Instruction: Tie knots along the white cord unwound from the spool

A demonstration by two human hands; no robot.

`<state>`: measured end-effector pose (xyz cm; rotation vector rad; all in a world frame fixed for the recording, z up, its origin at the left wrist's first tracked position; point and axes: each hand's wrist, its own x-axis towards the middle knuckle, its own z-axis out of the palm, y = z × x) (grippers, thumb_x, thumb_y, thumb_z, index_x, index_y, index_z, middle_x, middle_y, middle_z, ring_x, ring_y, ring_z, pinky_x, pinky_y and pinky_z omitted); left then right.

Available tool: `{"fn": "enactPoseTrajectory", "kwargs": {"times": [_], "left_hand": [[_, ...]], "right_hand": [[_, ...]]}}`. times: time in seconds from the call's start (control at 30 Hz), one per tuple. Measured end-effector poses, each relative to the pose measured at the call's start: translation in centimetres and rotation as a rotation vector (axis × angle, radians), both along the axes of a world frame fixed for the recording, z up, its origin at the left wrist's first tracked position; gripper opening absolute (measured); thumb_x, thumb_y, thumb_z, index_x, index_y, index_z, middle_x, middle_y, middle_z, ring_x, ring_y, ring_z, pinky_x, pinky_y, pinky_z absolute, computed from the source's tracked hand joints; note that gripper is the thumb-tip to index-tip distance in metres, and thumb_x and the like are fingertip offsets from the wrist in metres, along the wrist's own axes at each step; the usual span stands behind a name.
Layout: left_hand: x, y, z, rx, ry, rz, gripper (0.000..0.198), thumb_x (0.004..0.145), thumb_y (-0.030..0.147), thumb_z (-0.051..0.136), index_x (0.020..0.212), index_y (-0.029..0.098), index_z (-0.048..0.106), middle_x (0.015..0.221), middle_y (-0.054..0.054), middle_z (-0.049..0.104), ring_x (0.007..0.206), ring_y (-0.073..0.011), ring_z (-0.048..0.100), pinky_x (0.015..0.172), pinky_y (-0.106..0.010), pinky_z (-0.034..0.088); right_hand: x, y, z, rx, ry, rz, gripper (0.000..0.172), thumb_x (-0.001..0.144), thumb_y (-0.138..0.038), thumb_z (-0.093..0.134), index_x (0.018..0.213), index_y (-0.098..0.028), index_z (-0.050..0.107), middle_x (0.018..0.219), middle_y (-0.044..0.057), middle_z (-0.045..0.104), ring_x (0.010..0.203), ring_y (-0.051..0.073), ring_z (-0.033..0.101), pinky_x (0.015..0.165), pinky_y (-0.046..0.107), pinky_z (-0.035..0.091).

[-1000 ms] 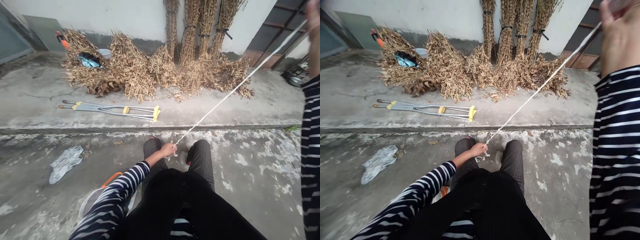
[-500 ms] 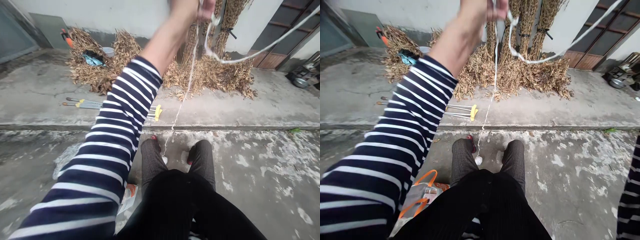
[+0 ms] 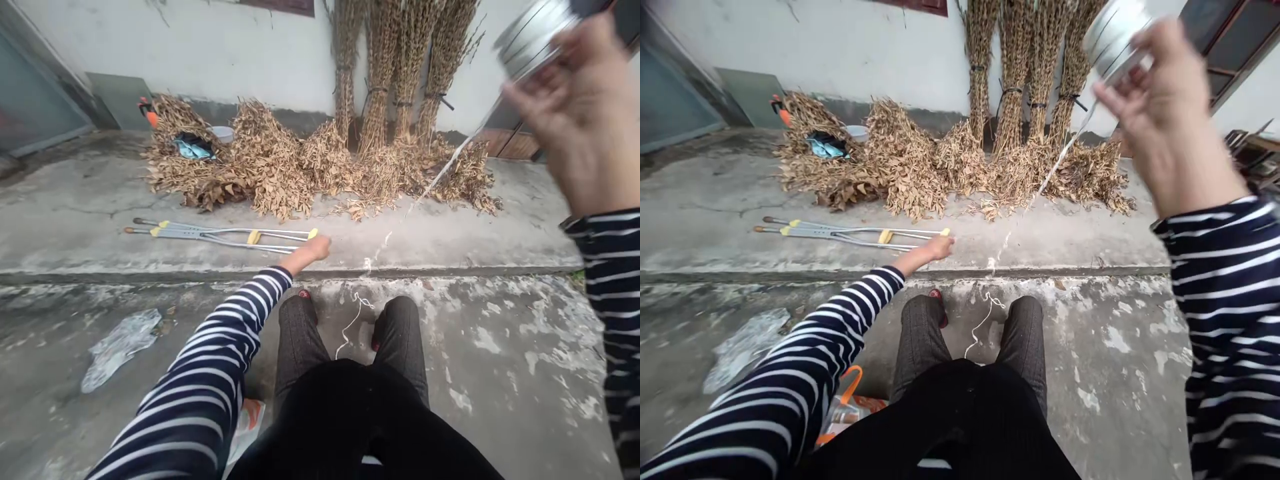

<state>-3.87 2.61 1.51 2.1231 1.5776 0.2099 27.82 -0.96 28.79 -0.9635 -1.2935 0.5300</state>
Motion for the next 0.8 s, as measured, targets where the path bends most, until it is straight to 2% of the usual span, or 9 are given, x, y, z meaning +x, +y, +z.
{"fn": "enactPoseTrajectory", "kwargs": {"times": [0.07,0.13,0.2,0.27,0.37,0.43,0.5,0.67,0.8], "left_hand": [[-0.3,0.3,-2.5,-0.032,-0.116,0.037,0.028,0.073,0.023,0.08,0.098,0.011,0.076,0.097,-0.011,0.077,0.106,-0.0276,0.071,0.093,-0.035,0.059],[0.8,0.5,-3.1,-0.035,-0.336,0.063,0.036,0.08,0.023,0.074,0.113,0.011,0.073,0.111,-0.014,0.076,0.11,-0.0263,0.07,0.082,-0.031,0.062],[3.2,0.5,-2.2,-0.036,-0.754,0.067,0.045,0.083,0.021,0.068,0.127,0.011,0.066,0.131,-0.017,0.069,0.118,-0.0269,0.066,0.069,-0.026,0.063],[5.9,0.2,-0.3,-0.037,-1.201,0.009,0.051,0.081,0.019,0.071,0.131,0.016,0.063,0.144,-0.016,0.061,0.124,-0.0276,0.063,0.065,-0.024,0.062],[9.4,-0.4,2.5,-0.027,-1.52,-0.062,0.055,0.073,0.017,0.079,0.125,0.02,0.064,0.145,-0.013,0.061,0.125,-0.0268,0.063,0.068,-0.024,0.063],[10.9,-0.8,3.6,-0.049,-1.597,-0.04,0.053,0.067,0.013,0.083,0.116,0.017,0.066,0.132,-0.012,0.069,0.118,-0.0259,0.066,0.072,-0.026,0.064],[11.6,-1.2,3.8,-0.072,-1.636,0.015,0.047,0.063,0.011,0.085,0.107,0.014,0.068,0.114,-0.01,0.075,0.104,-0.0235,0.071,0.074,-0.029,0.063],[10.8,-2.4,2.2,-0.122,-1.593,0.094,0.019,0.074,0.021,0.081,0.081,0.012,0.065,0.066,-0.001,0.069,0.055,-0.0124,0.065,0.059,-0.026,0.057],[9.4,-3.7,1.1,-0.163,-1.529,0.086,0.02,0.083,0.03,0.073,0.078,0.014,0.062,0.057,0.001,0.065,0.042,-0.0086,0.056,0.046,-0.021,0.048]], "right_hand": [[-3.0,-0.8,-2.0,-0.206,0.237,0.012,0.011,0.097,-0.006,0.048,0.096,-0.015,0.055,0.128,0.014,0.068,0.113,0.02,0.071,0.098,0.038,0.061],[-5.6,-1.0,-4.7,-0.351,0.265,0.082,0.009,0.094,-0.004,0.056,0.097,-0.013,0.057,0.128,0.015,0.069,0.113,0.02,0.07,0.095,0.035,0.062],[-7.4,-0.8,-7.5,-0.414,0.244,0.17,0.012,0.089,-0.004,0.062,0.098,-0.013,0.062,0.125,0.015,0.07,0.105,0.021,0.072,0.087,0.034,0.065],[-8.3,-0.5,-9.8,-0.476,0.238,0.217,0.014,0.084,-0.005,0.065,0.094,-0.015,0.064,0.116,0.012,0.072,0.098,0.02,0.072,0.079,0.034,0.068],[-9.3,-0.4,-12.0,-0.561,0.225,0.264,0.016,0.077,-0.005,0.066,0.087,-0.017,0.065,0.099,0.007,0.074,0.09,0.018,0.071,0.067,0.031,0.069],[-9.8,-0.8,-12.7,-0.597,0.223,0.291,0.018,0.073,-0.005,0.066,0.086,-0.018,0.067,0.091,0.006,0.073,0.086,0.018,0.071,0.059,0.027,0.068],[-10.1,-1.4,-13.1,-0.634,0.222,0.311,0.019,0.071,-0.006,0.068,0.086,-0.018,0.068,0.09,0.006,0.074,0.085,0.018,0.071,0.055,0.025,0.067],[-9.9,-2.2,-14.2,-0.668,0.176,0.328,0.02,0.068,-0.005,0.072,0.086,-0.015,0.07,0.087,0.007,0.074,0.076,0.017,0.071,0.053,0.027,0.067],[-9.3,-2.2,-15.2,-0.687,0.173,0.356,0.02,0.07,-0.005,0.071,0.088,-0.015,0.071,0.087,0.007,0.075,0.076,0.018,0.072,0.056,0.029,0.068]]}}
